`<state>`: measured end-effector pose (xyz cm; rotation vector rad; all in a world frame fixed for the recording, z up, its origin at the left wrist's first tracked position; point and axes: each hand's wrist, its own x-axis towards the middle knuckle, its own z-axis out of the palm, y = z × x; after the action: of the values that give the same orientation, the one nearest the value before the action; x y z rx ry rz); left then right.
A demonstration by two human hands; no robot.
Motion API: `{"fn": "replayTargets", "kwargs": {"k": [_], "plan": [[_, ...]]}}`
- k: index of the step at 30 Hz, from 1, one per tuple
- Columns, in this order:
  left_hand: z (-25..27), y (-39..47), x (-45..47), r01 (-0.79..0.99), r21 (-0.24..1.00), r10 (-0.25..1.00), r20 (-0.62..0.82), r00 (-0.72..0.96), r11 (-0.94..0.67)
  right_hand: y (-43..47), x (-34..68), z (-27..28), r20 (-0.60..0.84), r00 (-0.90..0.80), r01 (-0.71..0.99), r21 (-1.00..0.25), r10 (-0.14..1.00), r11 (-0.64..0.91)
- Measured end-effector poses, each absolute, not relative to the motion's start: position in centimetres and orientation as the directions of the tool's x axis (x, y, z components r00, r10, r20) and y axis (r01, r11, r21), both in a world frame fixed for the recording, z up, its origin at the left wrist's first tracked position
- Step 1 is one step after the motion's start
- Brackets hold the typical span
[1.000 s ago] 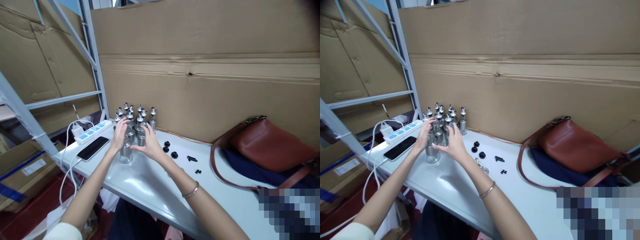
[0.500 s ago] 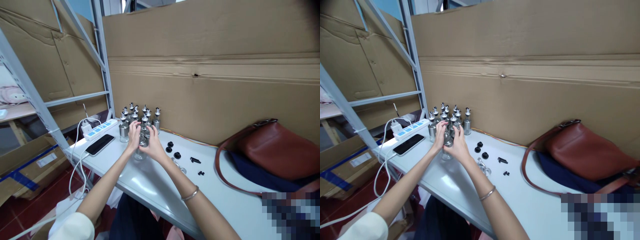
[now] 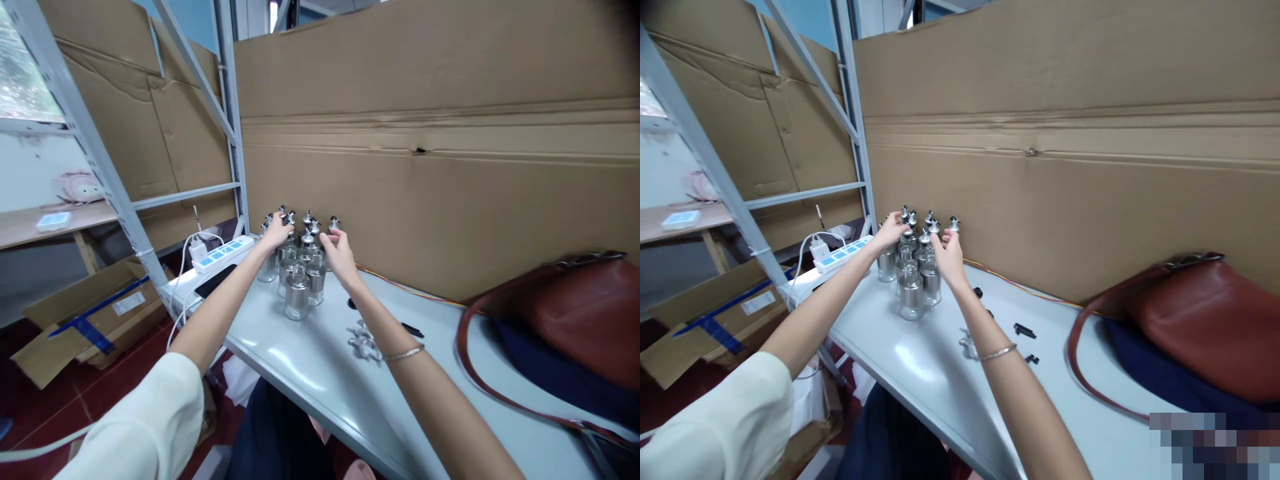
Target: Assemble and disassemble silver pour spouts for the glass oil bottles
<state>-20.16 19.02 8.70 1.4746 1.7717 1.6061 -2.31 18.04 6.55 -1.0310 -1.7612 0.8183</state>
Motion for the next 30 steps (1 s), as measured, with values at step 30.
{"fn": "replayTargets", "kwargs": {"k": [30], "plan": [[15.8,15.2,-17.9,0.719,0.616,0.608,0.717,-0.342,-0.322,18.1,-4.3,12.9,0.823,-0.079,0.263,-0.527,0.563,0.808]]}}
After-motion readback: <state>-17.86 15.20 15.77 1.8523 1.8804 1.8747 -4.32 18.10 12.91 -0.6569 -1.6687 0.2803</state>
